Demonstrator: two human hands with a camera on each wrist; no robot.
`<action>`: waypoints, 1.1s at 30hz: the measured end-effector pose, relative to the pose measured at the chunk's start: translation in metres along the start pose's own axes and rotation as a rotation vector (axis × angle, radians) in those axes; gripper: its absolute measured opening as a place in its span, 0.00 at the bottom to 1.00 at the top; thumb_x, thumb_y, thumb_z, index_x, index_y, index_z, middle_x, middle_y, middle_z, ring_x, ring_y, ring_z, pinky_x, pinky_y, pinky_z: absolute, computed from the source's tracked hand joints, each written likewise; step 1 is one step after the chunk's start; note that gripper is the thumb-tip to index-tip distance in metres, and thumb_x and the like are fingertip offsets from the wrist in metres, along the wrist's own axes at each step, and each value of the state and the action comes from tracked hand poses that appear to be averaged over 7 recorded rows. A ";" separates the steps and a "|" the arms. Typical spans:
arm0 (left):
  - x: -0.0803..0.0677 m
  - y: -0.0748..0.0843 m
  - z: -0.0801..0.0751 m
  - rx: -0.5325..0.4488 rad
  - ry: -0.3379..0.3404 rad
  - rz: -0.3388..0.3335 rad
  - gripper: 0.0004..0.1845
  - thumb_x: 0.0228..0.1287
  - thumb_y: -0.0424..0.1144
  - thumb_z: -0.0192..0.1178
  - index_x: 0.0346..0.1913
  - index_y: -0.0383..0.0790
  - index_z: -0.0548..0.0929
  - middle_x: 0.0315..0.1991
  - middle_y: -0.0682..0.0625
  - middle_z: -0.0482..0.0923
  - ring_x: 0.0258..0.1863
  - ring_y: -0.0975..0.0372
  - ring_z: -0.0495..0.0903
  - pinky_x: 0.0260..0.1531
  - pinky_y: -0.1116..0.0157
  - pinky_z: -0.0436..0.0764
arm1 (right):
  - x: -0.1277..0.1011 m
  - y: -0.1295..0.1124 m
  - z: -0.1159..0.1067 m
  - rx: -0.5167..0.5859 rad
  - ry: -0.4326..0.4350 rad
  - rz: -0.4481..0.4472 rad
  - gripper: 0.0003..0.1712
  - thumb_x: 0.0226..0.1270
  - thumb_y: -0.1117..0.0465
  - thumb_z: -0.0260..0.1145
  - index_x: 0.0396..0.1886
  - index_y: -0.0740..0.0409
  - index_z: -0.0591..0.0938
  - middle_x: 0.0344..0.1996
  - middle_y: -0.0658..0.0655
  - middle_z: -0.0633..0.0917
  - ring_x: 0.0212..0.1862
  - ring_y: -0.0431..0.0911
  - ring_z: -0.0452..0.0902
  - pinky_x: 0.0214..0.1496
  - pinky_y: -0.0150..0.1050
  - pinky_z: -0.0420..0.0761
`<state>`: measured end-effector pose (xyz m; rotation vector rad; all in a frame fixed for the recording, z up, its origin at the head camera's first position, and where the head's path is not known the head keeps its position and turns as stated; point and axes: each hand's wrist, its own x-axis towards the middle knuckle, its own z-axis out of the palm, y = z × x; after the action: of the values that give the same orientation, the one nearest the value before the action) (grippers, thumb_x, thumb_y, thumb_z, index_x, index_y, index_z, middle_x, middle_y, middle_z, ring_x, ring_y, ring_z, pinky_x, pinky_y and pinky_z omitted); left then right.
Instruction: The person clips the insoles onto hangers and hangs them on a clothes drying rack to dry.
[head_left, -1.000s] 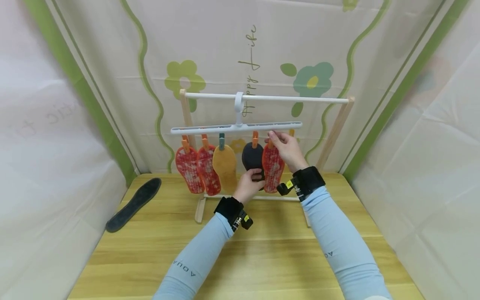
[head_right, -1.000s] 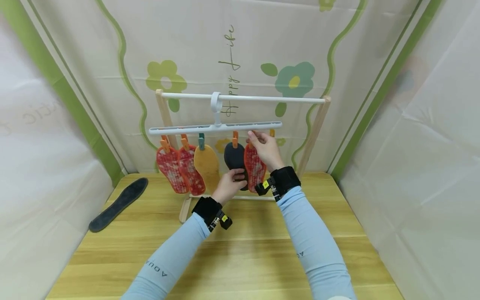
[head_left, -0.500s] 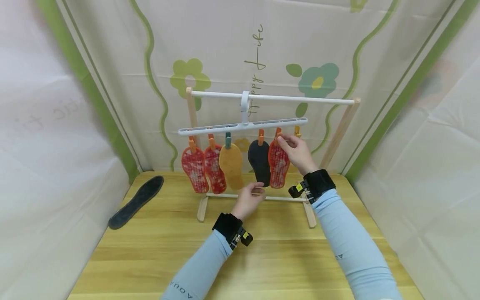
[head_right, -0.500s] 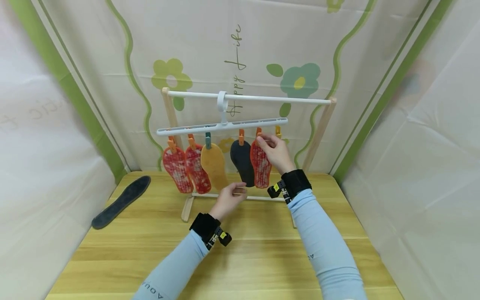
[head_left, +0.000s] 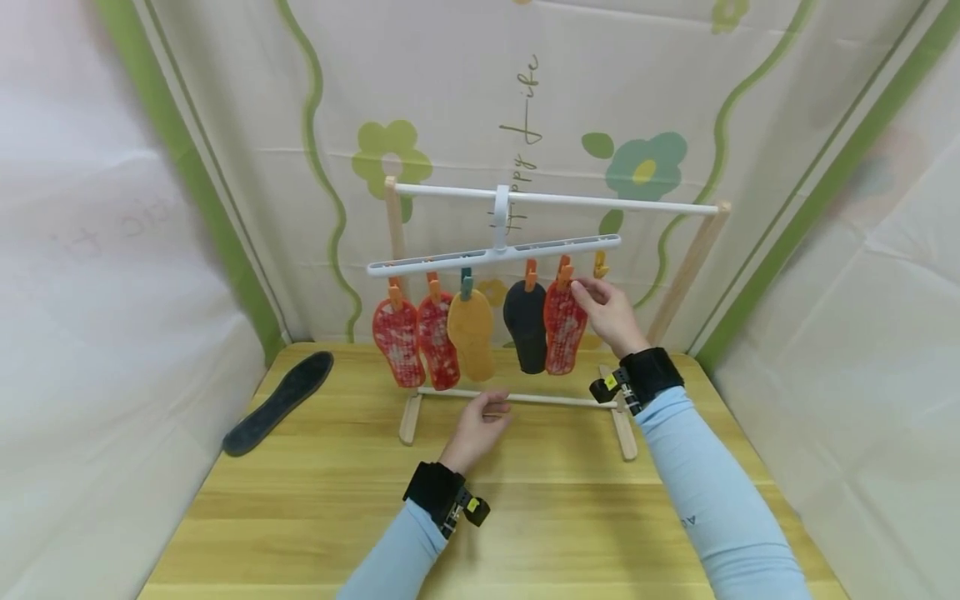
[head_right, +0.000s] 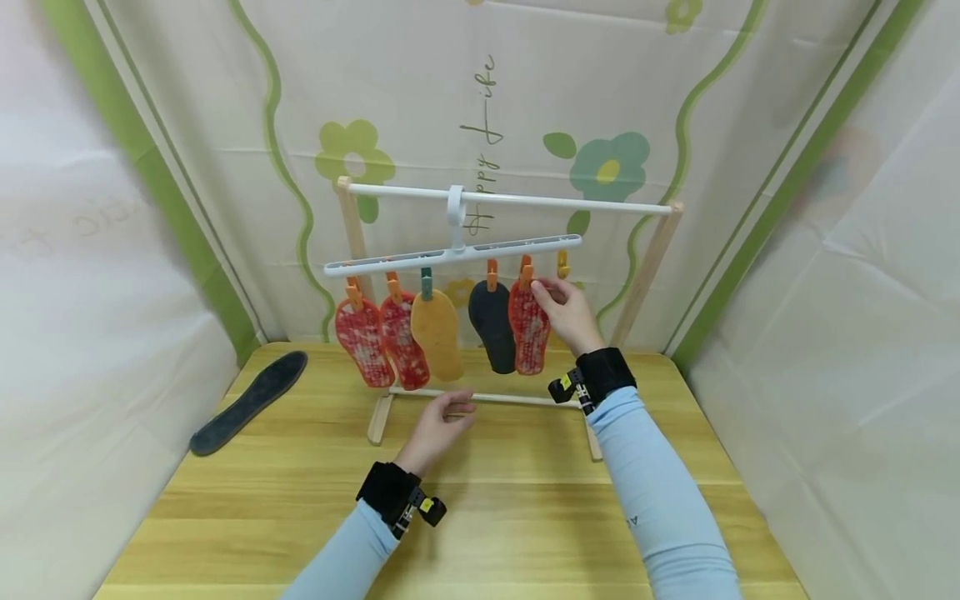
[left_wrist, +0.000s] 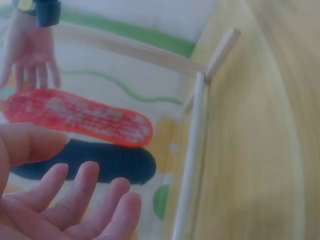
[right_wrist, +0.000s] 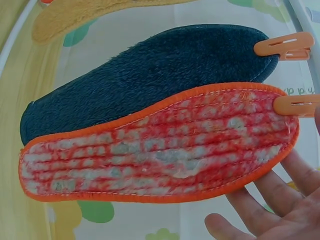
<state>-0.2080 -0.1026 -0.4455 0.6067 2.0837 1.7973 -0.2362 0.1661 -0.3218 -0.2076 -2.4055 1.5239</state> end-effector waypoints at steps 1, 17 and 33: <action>-0.003 -0.002 -0.002 0.009 -0.001 -0.001 0.20 0.68 0.29 0.61 0.61 0.30 0.75 0.51 0.35 0.80 0.51 0.48 0.79 0.52 0.55 0.78 | -0.001 0.002 -0.001 -0.003 0.008 0.006 0.41 0.71 0.36 0.56 0.70 0.62 0.70 0.64 0.66 0.75 0.66 0.57 0.69 0.66 0.55 0.68; -0.042 -0.023 -0.048 -0.030 0.018 -0.035 0.21 0.69 0.31 0.61 0.63 0.32 0.75 0.53 0.40 0.80 0.54 0.50 0.78 0.53 0.60 0.79 | -0.042 0.025 -0.020 -0.007 0.090 0.037 0.37 0.76 0.41 0.53 0.70 0.65 0.69 0.62 0.69 0.76 0.67 0.59 0.67 0.68 0.56 0.65; -0.068 -0.023 -0.119 0.030 0.120 -0.091 0.19 0.68 0.28 0.61 0.61 0.31 0.77 0.53 0.37 0.79 0.53 0.49 0.79 0.51 0.63 0.79 | -0.146 0.073 -0.017 -0.104 0.187 0.128 0.36 0.77 0.40 0.50 0.68 0.64 0.72 0.61 0.65 0.78 0.65 0.60 0.69 0.64 0.61 0.68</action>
<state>-0.2118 -0.2419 -0.4519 0.4134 2.1818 1.7947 -0.0944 0.1731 -0.4045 -0.5111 -2.3623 1.3648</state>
